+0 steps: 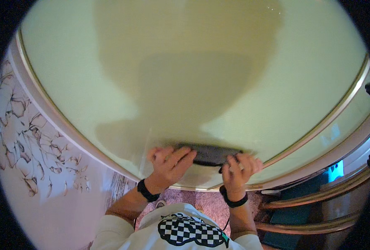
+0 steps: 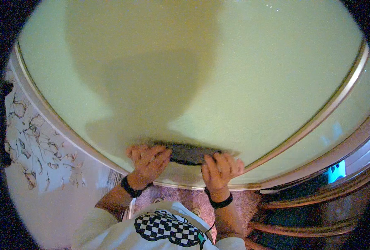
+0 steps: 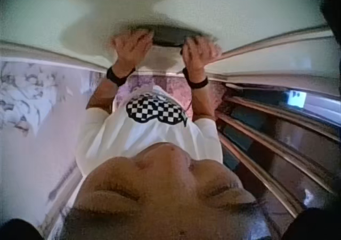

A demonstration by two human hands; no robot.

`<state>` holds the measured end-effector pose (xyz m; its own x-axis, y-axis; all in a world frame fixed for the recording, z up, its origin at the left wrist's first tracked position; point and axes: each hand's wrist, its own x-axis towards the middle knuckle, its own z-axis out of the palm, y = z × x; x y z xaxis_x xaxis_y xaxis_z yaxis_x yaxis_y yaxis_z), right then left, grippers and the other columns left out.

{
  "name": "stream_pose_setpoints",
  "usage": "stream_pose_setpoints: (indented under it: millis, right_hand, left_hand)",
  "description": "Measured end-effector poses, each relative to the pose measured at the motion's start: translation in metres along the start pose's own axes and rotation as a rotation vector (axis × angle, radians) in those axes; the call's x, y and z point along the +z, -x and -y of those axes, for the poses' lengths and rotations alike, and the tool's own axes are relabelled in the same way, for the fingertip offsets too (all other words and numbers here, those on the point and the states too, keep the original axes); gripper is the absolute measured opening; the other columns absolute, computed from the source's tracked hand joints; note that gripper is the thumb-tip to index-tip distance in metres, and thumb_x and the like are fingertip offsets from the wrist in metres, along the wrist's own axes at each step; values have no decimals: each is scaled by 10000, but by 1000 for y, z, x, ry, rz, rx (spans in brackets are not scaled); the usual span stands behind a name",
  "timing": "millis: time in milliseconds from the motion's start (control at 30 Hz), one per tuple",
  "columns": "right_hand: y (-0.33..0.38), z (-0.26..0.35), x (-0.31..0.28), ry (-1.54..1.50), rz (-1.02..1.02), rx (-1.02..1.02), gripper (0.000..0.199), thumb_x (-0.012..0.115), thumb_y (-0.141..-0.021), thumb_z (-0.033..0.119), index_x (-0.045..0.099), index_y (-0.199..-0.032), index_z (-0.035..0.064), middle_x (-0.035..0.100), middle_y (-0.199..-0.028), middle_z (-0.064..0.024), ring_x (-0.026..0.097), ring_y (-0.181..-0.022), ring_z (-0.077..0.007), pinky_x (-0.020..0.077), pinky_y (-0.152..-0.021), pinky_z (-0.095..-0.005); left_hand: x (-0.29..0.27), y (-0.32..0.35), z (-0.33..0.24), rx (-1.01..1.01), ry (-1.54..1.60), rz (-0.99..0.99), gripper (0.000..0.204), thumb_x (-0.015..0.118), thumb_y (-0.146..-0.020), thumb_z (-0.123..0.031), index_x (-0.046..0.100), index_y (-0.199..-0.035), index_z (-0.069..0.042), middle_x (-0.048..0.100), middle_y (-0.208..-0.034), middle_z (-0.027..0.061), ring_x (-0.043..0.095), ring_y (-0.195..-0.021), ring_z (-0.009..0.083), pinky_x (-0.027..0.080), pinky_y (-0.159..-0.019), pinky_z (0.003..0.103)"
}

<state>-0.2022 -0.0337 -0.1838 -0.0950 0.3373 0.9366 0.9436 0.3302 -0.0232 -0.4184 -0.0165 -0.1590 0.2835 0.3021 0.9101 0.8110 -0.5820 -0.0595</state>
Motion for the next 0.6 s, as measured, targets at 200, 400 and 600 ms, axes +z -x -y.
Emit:
stream_pose_setpoints:
  millis: [200, 400, 600]
  right_hand:
    - [17, -12, -9, 16, 37, -2, 224, 690, -655, 121, 663, -867, 188, 574, -1015, 9, 492, -1014, -220, 251, -958, -475]
    - [-58, -31, -32, 73, -139, 41, 237, 692, -636, 127, 680, -860, 201, 588, -1052, 12, 491, -1013, -222, 257, -956, -463]
    - [9, -40, -18, 0, -73, 83, 260, 703, -632, 128, 663, -882, 187, 579, -1017, 11, 502, -1007, -214, 267, -944, -459]
  left_hand:
    - [15, 20, -10, 145, -83, 33, 238, 665, -711, -220, 689, -948, -211, 615, -991, -90, 452, -904, 125, 282, -814, 347]
    - [6, -67, -26, 86, 17, -100, 230, 687, -698, -208, 685, -928, -206, 606, -982, -91, 443, -910, 136, 278, -800, 346]
    - [31, -10, -36, 137, 29, 10, 245, 711, -679, -202, 679, -922, -203, 601, -976, -67, 470, -891, 156, 296, -815, 383]
